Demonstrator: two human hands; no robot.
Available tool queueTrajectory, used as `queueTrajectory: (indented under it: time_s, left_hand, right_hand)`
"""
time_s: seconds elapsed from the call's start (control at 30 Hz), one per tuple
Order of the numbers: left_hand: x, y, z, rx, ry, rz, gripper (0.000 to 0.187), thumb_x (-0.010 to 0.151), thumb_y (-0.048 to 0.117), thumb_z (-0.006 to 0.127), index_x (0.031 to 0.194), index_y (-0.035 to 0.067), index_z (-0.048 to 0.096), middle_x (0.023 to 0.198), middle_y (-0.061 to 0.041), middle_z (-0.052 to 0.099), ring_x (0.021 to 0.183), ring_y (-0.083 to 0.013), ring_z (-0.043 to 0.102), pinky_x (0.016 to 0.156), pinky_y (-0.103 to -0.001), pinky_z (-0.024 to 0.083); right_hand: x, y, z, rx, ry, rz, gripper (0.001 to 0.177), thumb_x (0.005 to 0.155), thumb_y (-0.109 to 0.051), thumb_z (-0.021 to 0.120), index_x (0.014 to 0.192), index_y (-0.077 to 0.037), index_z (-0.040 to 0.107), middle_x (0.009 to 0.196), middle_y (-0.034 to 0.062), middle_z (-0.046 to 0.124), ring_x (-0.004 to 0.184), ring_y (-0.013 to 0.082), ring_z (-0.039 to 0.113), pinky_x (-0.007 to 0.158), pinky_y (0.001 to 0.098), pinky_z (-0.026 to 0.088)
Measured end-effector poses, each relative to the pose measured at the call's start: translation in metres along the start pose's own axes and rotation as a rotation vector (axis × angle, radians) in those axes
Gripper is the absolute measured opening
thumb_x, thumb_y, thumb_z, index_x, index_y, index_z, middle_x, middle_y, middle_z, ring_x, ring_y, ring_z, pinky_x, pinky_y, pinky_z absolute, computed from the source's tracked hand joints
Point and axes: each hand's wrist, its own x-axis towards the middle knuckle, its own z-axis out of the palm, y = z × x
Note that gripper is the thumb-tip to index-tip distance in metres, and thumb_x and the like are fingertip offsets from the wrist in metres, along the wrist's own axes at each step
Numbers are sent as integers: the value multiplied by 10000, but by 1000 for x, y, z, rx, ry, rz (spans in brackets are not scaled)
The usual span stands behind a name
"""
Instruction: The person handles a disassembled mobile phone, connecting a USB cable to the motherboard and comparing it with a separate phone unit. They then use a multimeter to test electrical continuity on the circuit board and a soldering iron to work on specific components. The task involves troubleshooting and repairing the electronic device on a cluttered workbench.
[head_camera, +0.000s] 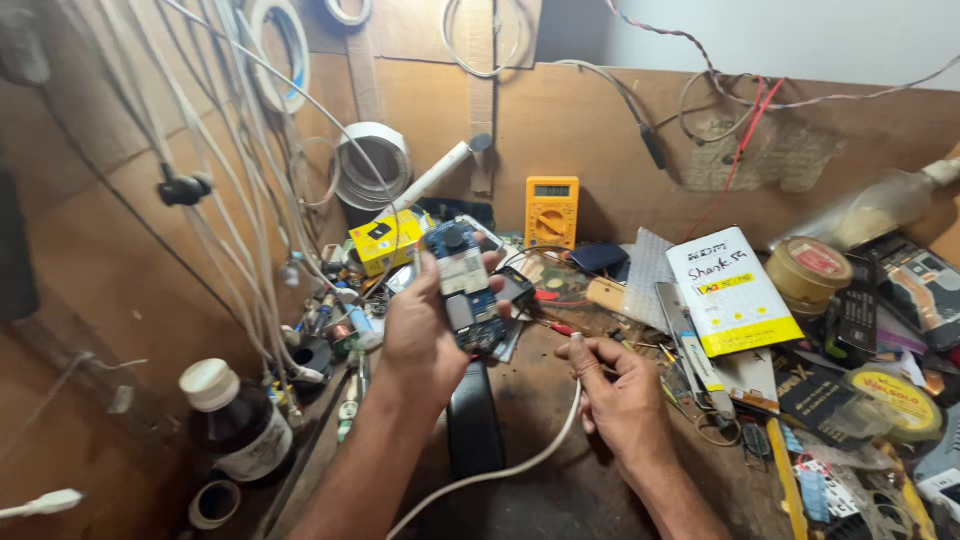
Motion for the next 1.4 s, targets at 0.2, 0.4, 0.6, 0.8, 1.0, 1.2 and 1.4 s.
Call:
queueTrajectory:
  time_s: [0.2, 0.4, 0.6, 0.8, 1.0, 1.2, 1.4]
  left_hand:
    - [-38, 42, 4, -3, 55, 90, 487, 1080, 392, 321, 1320, 53, 576, 1137, -158, 695, 941, -261, 670, 782, -454, 574]
    - [-52, 50, 17, 85, 119, 121, 508, 1078, 395, 331, 1273, 3, 590, 1092, -180, 727, 927, -268, 684, 783, -460, 588]
    - [-54, 31, 7, 114, -46, 109, 494, 1087, 384, 346, 1266, 4, 606, 1029, -175, 735, 838, -240, 704, 711, -414, 609]
    - [-45, 10, -27, 275, 5, 47, 506, 1103, 421, 346, 1240, 15, 617, 968, -139, 718, 778, -193, 698, 642, -356, 615]
    - [-38, 5, -47, 316, 87, 15, 510, 1069, 423, 347, 1210, 21, 626, 947, -157, 741, 773, -206, 711, 631, -374, 625]
    - [-35, -1, -32, 279, 23, -45, 570, 1049, 476, 346, 1228, 30, 653, 900, -146, 730, 717, -194, 706, 594, -361, 619]
    - [-15, -32, 3, 479, 36, -290, 579, 1037, 547, 381, 1188, 47, 629, 858, -144, 740, 635, -201, 706, 511, -368, 600]
  right_hand:
    - [21, -26, 22, 218, -81, -30, 216, 943, -159, 690, 897, 51, 677, 764, 108, 697, 637, 190, 737, 572, 336, 663]
    - [62, -72, 68, 271, -177, -98, 155, 956, -98, 666, 910, 48, 646, 816, 118, 732, 704, 210, 767, 629, 326, 656]
    - [94, -74, 113, 277, -400, -29, 195, 1074, -163, 672, 1139, 21, 672, 753, 129, 580, 508, 154, 512, 411, 312, 424]
    - [105, -83, 109, 247, -674, 136, 404, 1021, -192, 665, 1406, -95, 588, 1068, 97, 739, 587, 113, 540, 486, 263, 474]
    - [74, -88, 47, 235, -325, -74, 329, 992, -148, 615, 1250, 49, 667, 1059, 140, 744, 915, 201, 737, 821, 318, 613]
    - [28, -44, -36, 210, -110, -101, 260, 1005, -150, 606, 1126, 67, 683, 983, 151, 747, 797, 206, 736, 753, 350, 636]
    - [9, -16, -37, 217, -48, -93, 307, 986, -218, 606, 1128, 37, 702, 875, 106, 740, 708, 142, 671, 641, 297, 568]
